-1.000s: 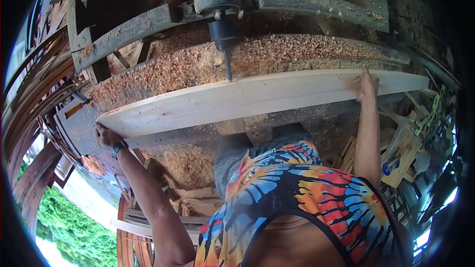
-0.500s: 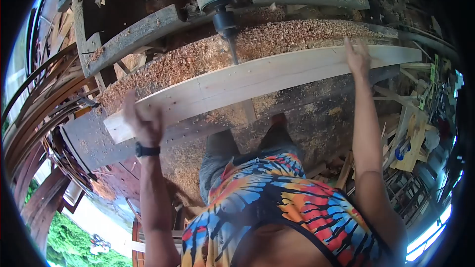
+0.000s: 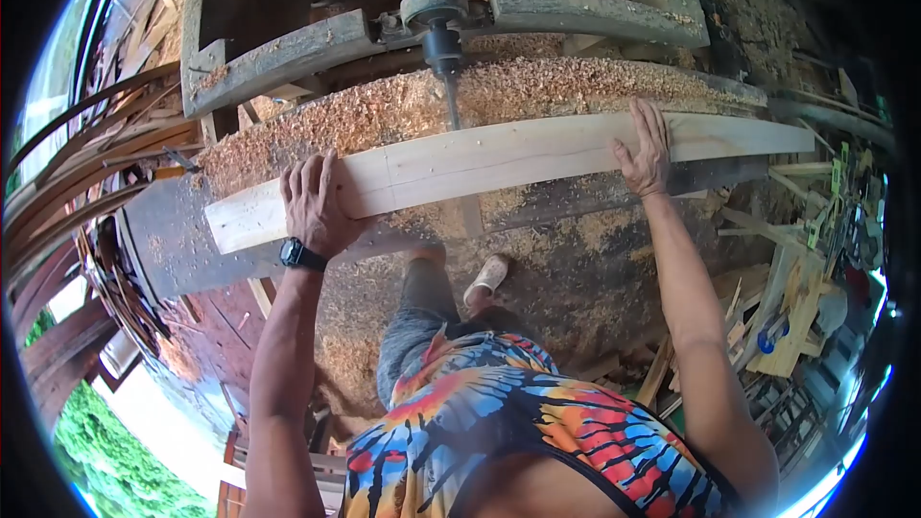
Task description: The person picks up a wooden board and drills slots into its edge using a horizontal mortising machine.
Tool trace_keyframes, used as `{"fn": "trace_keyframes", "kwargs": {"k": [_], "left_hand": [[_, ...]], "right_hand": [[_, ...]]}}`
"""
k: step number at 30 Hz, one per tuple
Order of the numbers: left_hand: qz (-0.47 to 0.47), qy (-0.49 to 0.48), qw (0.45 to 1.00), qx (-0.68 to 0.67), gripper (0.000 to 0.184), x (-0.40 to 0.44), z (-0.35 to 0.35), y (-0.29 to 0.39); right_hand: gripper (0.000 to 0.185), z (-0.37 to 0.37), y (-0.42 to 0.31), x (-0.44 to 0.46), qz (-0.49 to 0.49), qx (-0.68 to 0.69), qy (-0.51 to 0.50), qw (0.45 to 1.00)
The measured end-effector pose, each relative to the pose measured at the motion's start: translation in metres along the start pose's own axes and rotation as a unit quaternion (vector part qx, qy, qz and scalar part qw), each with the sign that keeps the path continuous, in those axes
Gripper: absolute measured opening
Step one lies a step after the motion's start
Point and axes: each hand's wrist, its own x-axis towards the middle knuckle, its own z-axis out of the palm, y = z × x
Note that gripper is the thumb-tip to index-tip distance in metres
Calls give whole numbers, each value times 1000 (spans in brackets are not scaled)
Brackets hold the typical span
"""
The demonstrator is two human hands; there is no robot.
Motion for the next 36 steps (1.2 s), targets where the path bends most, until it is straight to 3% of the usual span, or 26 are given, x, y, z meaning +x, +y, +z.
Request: {"fn": "trace_keyframes", "kwargs": {"k": [11, 36], "left_hand": [[38, 33, 998, 33, 117, 13, -2, -1], [39, 35, 998, 33, 122, 29, 4, -15]], "right_hand": [[72, 12, 0, 7, -10, -1, 76, 997], [70, 16, 3, 32, -25, -1, 86, 996]]}}
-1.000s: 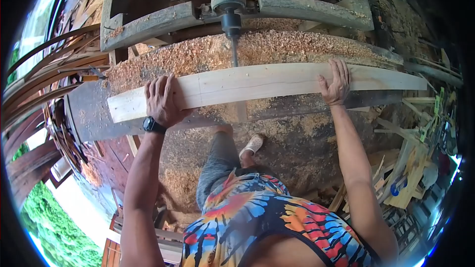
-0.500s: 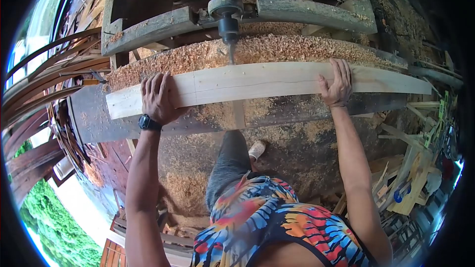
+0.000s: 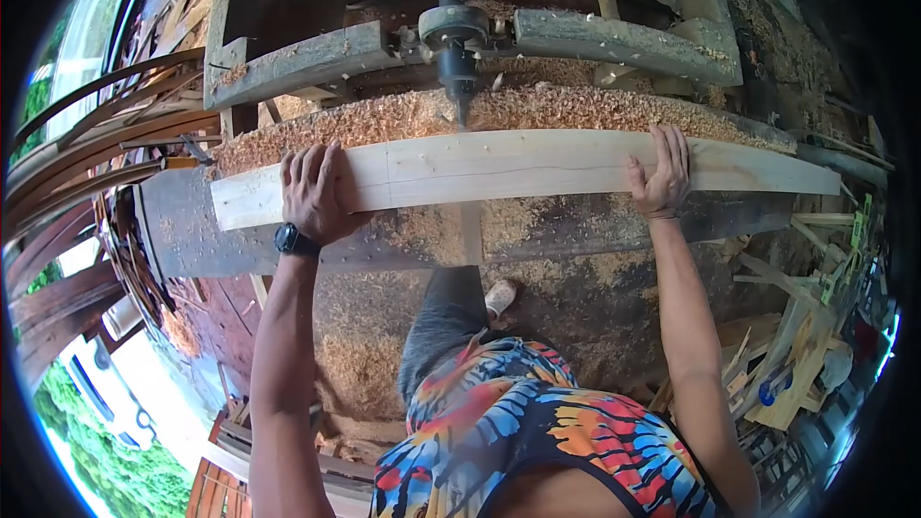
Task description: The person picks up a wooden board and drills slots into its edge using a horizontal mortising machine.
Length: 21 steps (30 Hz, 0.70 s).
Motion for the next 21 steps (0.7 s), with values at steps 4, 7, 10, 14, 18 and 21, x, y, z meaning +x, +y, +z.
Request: {"fn": "trace_keyframes", "kwargs": {"k": [4, 7, 10, 14, 18, 21], "left_hand": [[-2, -4, 1000, 0, 124, 8, -3, -1], [-3, 0, 1000, -8, 124, 11, -3, -2], [-10, -10, 1000, -7, 121, 13, -6, 0], [-20, -7, 1000, -21, 119, 17, -9, 5], [-38, -12, 999, -36, 120, 17, -12, 9], [-49, -21, 997, -54, 120, 16, -13, 8]], "right_hand": [[69, -1, -2, 6, 7, 6, -9, 1000], [68, 0, -1, 11, 9, 8, -12, 1000], [68, 0, -1, 10, 8, 7, -14, 1000], [69, 4, 4, 9, 9, 2, -13, 1000], [69, 7, 7, 6, 28, 3, -21, 999], [68, 11, 10, 3, 48, -6, -31, 998]]}}
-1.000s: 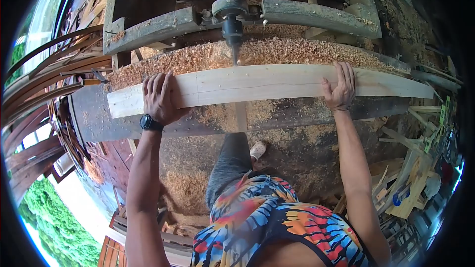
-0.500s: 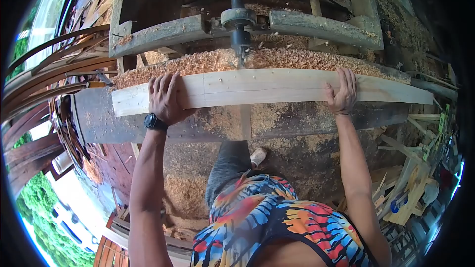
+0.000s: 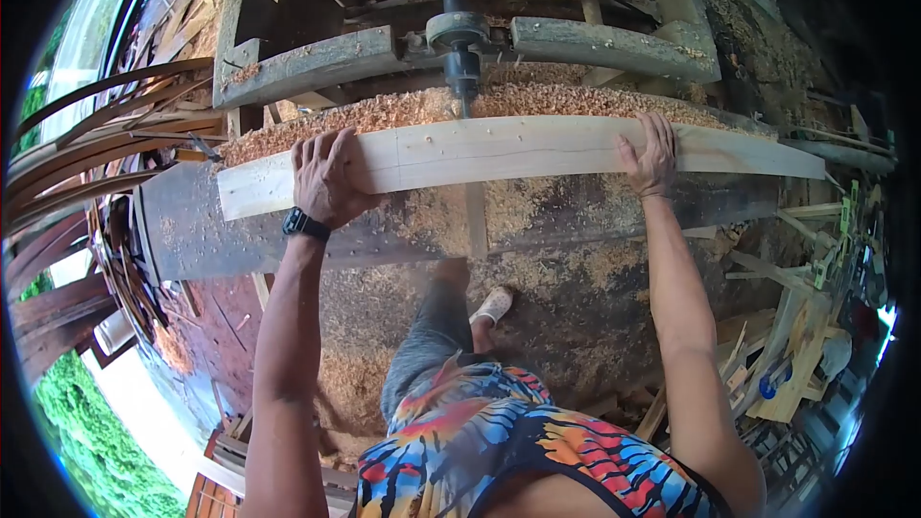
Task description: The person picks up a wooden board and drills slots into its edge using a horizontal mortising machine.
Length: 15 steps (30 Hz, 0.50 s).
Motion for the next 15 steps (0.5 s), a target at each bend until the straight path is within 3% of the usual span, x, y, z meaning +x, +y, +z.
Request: {"fn": "trace_keyframes", "kwargs": {"k": [15], "left_hand": [[1, 7, 1000, -10, 116, -94, -1, 27]], "right_hand": [[67, -32, -30, -76, 14, 9, 1, 1000]]}}
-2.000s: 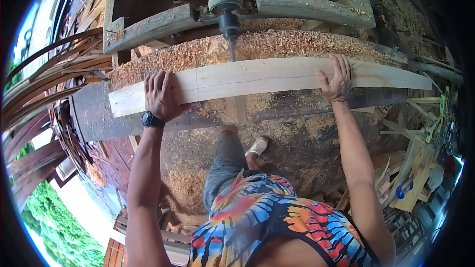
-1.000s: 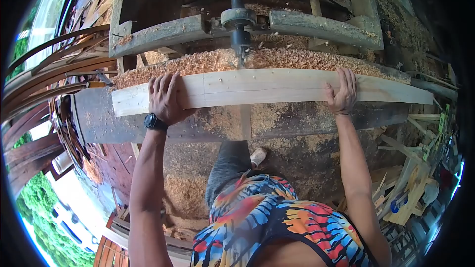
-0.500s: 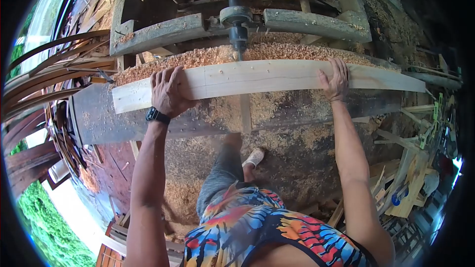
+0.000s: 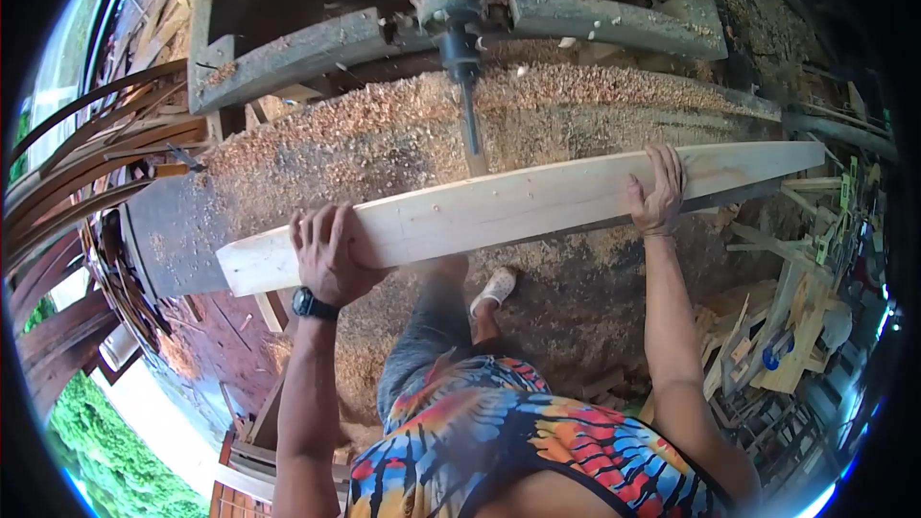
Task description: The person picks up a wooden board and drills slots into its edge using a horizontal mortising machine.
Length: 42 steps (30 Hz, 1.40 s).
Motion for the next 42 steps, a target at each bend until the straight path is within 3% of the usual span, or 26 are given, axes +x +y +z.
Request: {"fn": "trace_keyframes", "kwargs": {"k": [9, 42], "left_hand": [[8, -32, 999, 4, 106, 29, -9, -27], [7, -88, 996, 31, 109, 39, -12, -43]], "right_hand": [[66, 4, -17, 13, 10, 9, -2, 1000], [73, 5, -34, 20, 20, -2, -35, 999]]}}
